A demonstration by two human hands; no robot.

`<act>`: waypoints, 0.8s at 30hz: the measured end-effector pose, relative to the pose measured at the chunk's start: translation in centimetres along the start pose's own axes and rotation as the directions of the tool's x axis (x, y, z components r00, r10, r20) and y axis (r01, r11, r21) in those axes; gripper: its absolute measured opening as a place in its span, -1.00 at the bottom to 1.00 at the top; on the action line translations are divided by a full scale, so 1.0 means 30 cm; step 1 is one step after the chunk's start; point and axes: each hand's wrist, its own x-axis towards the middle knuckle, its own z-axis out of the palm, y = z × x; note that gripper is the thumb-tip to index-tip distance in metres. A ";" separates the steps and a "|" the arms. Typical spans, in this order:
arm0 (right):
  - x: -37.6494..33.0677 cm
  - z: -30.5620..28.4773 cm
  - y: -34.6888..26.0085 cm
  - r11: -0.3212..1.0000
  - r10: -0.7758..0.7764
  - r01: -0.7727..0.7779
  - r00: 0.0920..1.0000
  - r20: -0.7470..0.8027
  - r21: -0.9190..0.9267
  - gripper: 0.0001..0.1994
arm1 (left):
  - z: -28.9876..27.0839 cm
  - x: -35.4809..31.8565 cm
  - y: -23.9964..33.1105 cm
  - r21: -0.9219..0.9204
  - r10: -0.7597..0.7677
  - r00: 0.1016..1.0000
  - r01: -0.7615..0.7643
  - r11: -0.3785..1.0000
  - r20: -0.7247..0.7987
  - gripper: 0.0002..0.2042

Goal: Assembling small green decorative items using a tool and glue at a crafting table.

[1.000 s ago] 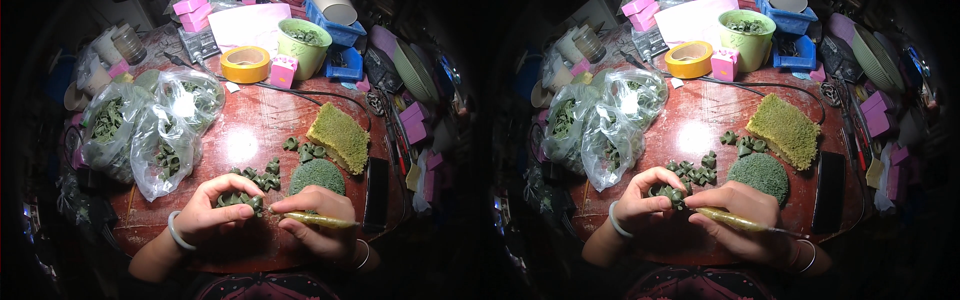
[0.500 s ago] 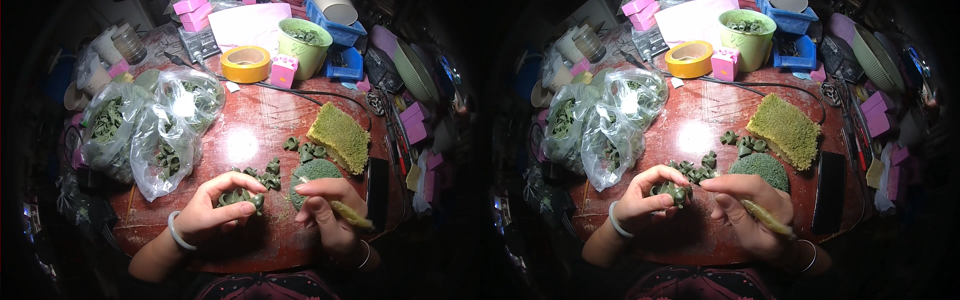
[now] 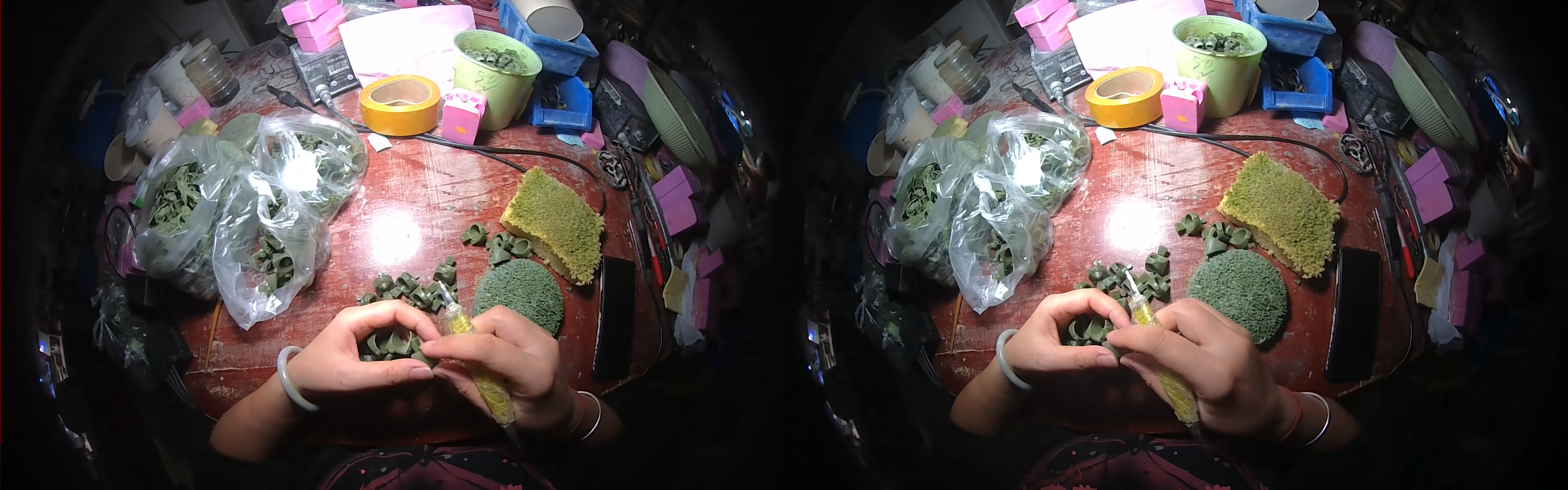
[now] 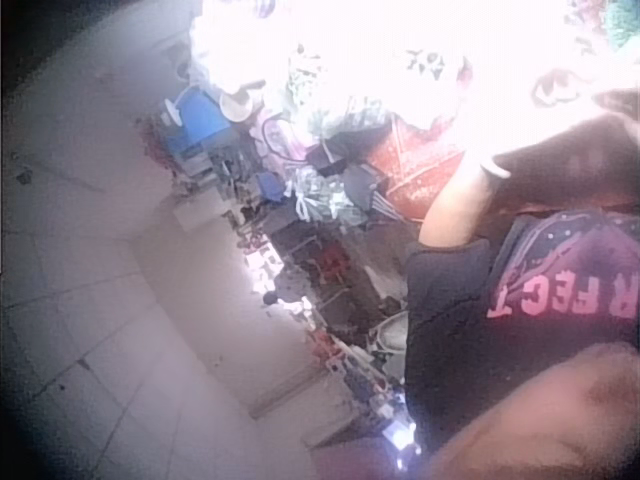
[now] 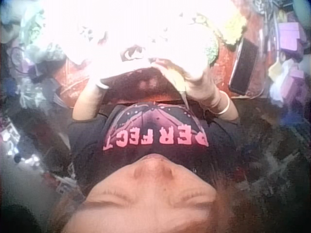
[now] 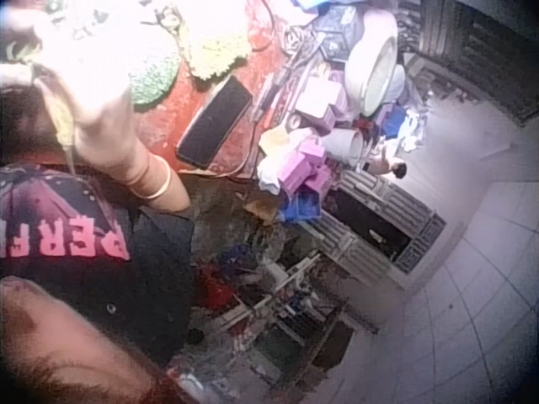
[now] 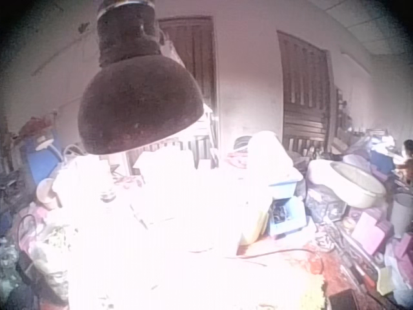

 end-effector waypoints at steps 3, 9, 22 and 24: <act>-0.007 -0.002 0.008 0.998 -0.016 0.013 0.999 -0.035 -0.062 -0.67 | 0.004 -0.005 0.002 -0.070 -0.087 0.996 0.086 0.994 0.002 -0.69; -0.005 -0.002 -0.006 0.989 -0.038 0.033 0.999 -0.030 -0.143 -0.68 | 0.004 -0.002 -0.007 -0.019 0.019 0.998 -0.018 1.000 0.058 -0.68; 0.001 0.000 -0.005 0.989 -0.057 0.064 0.997 0.060 -0.132 -0.73 | 0.005 -0.002 -0.003 -0.008 0.016 1.000 -0.016 1.000 -0.023 -0.69; -0.001 0.001 -0.007 0.990 -0.045 0.054 0.996 0.076 -0.133 -0.75 | -0.002 0.000 -0.016 0.029 0.049 0.998 -0.048 0.998 -0.031 -0.69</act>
